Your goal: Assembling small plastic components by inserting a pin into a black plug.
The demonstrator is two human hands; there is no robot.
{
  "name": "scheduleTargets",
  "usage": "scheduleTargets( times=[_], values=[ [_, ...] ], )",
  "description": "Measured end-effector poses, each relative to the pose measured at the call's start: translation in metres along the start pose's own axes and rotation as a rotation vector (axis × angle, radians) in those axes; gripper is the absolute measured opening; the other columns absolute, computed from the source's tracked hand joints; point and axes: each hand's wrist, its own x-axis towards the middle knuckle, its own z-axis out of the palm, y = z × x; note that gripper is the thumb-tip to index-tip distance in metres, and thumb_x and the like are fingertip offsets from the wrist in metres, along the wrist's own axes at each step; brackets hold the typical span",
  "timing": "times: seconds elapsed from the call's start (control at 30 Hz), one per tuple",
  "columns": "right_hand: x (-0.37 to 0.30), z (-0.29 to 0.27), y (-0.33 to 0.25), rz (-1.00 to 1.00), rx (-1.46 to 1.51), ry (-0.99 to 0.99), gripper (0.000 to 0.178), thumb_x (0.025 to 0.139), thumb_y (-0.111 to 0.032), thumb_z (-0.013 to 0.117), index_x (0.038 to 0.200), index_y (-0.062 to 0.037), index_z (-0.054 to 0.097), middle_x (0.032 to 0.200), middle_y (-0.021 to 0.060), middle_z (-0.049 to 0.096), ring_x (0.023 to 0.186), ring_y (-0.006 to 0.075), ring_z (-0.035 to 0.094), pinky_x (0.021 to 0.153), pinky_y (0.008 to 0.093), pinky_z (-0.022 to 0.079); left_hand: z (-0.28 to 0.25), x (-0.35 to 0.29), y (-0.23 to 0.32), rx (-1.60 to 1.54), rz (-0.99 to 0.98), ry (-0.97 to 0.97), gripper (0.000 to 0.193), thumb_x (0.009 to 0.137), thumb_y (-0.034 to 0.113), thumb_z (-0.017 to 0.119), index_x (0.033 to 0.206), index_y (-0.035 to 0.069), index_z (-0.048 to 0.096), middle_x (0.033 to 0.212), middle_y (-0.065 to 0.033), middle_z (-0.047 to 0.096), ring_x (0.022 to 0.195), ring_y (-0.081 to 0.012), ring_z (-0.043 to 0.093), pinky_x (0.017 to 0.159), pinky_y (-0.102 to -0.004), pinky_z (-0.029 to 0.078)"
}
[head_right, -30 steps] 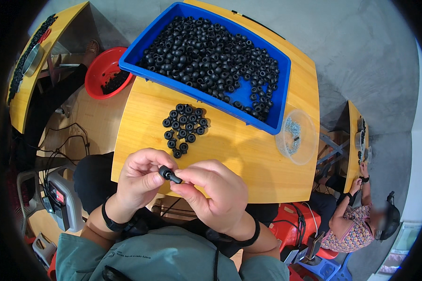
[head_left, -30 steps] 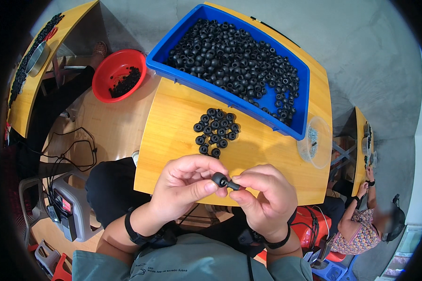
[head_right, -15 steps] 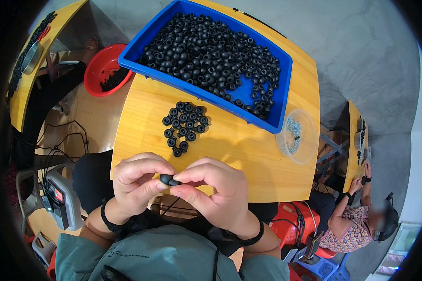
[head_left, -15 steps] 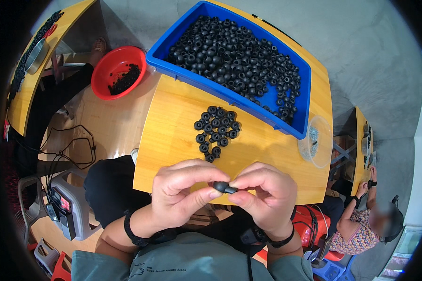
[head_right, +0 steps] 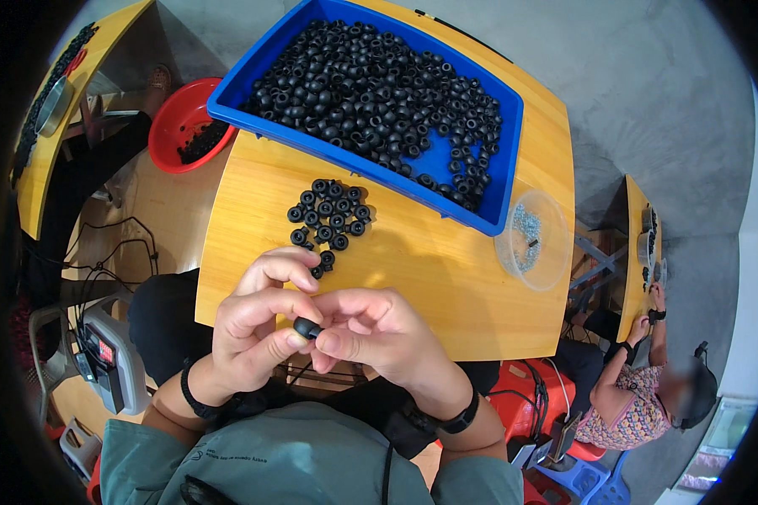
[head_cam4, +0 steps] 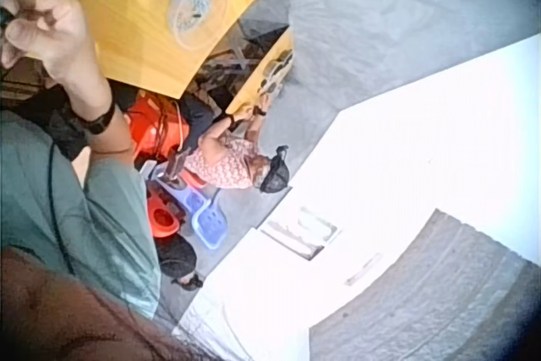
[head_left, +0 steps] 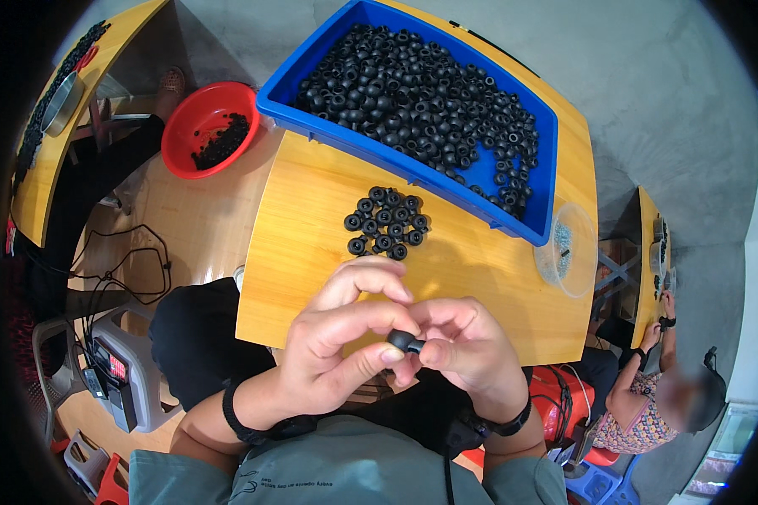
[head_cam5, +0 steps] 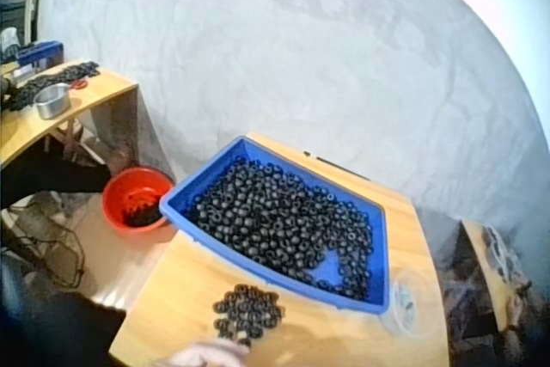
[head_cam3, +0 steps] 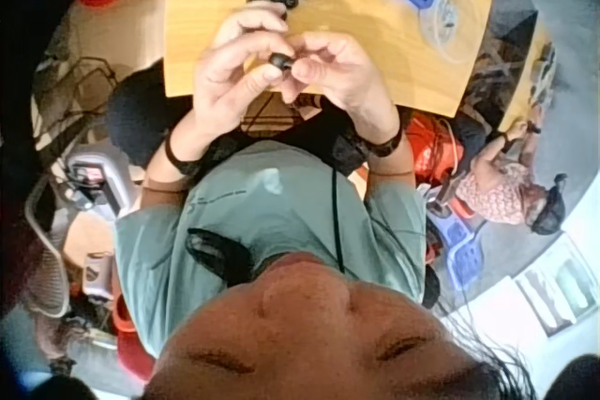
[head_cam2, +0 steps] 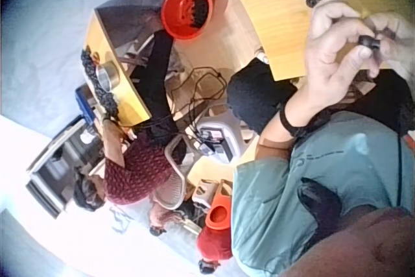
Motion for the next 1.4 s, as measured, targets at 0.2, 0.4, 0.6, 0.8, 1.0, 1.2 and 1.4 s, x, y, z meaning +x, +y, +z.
scheduleTargets(
  times=[0.2, 0.4, 0.6, 0.8, 1.0, 1.2, 1.4],
  values=[
    [-0.002, 0.0, 0.009, -0.011, 0.1, -0.105, 0.024, 0.085, -0.015, 0.063, 0.101, 0.0033, 0.058, 0.087, 0.0077, 0.061, 0.071, 0.0119, 0.059, 0.067, 0.0244, 0.05, 0.0, -0.001, 0.005, 0.026, -0.008, -0.066, 0.018, 0.082, 0.015, 0.062, 0.091, 0.0, 0.061, 0.098, -0.0127, 0.054, 0.104, -0.0338, 0.049, 0.09, -0.0435, 0.038],
    [0.001, -0.005, 0.02, -0.067, 0.147, -0.106, 0.023, 0.086, -0.016, 0.062, 0.098, 0.0033, 0.059, 0.085, 0.007, 0.061, 0.07, 0.0119, 0.058, 0.064, 0.0245, 0.049, 0.002, -0.002, 0.005, 0.036, -0.058, -0.051, 0.017, 0.082, 0.012, 0.061, 0.092, -0.001, 0.06, 0.098, -0.0135, 0.054, 0.104, -0.0343, 0.051, 0.088, -0.0403, 0.041],
    [0.005, -0.004, 0.021, -0.102, 0.184, -0.139, 0.027, 0.086, -0.016, 0.062, 0.104, 0.0038, 0.058, 0.083, 0.0072, 0.06, 0.07, 0.0119, 0.057, 0.064, 0.0245, 0.049, -0.001, -0.001, -0.002, -0.071, -0.097, -0.127, 0.026, 0.083, 0.02, 0.061, 0.099, -0.001, 0.058, 0.106, -0.0148, 0.053, 0.112, -0.0332, 0.047, 0.091, -0.0404, 0.039],
    [0.004, 0.006, 0.032, -0.196, -0.047, -0.138, 0.03, 0.084, -0.018, 0.066, 0.107, 0.0004, 0.058, 0.091, 0.0051, 0.059, 0.074, 0.0109, 0.057, 0.067, 0.0232, 0.046, 0.014, -0.002, 0.006, -0.225, -0.127, -0.031, 0.05, 0.067, 0.032, 0.078, 0.099, -0.002, 0.06, 0.11, -0.0218, 0.055, 0.104, -0.0303, 0.055, 0.083, -0.0348, 0.045],
    [0.0, 0.012, 0.043, -0.315, -0.153, -0.005, 0.008, 0.08, -0.01, 0.068, 0.077, -0.0027, 0.066, 0.082, 0.0021, 0.063, 0.076, 0.0092, 0.057, 0.064, 0.0239, 0.045, 0.021, -0.007, -0.004, -0.026, 0.085, 0.026, 0.016, 0.073, 0.013, 0.068, 0.076, -0.001, 0.06, 0.089, -0.0206, 0.063, 0.079, -0.0303, 0.065, 0.065, -0.0308, 0.051],
    [0.001, 0.007, 0.046, -0.234, 0.008, 0.0, 0.02, 0.083, -0.02, 0.066, 0.087, -0.0003, 0.063, 0.083, 0.003, 0.061, 0.079, 0.0097, 0.056, 0.068, 0.0223, 0.044, 0.017, -0.006, -0.008, -0.033, 0.007, -0.039, 0.024, 0.072, 0.014, 0.07, 0.089, 0.0, 0.059, 0.091, -0.0181, 0.063, 0.074, -0.0254, 0.064, 0.064, -0.0269, 0.049],
    [0.011, -0.005, 0.046, -0.09, 0.315, -0.212, 0.046, 0.088, -0.042, 0.053, 0.099, 0.0027, 0.056, 0.093, 0.0075, 0.054, 0.086, 0.0154, 0.053, 0.078, 0.0264, 0.044, 0.014, -0.008, 0.01, 0.018, -0.185, -0.031, 0.039, 0.07, 0.002, 0.068, 0.105, -0.004, 0.05, 0.104, -0.0213, 0.06, 0.1, -0.0247, 0.061, 0.083, -0.0321, 0.047]
  ],
)
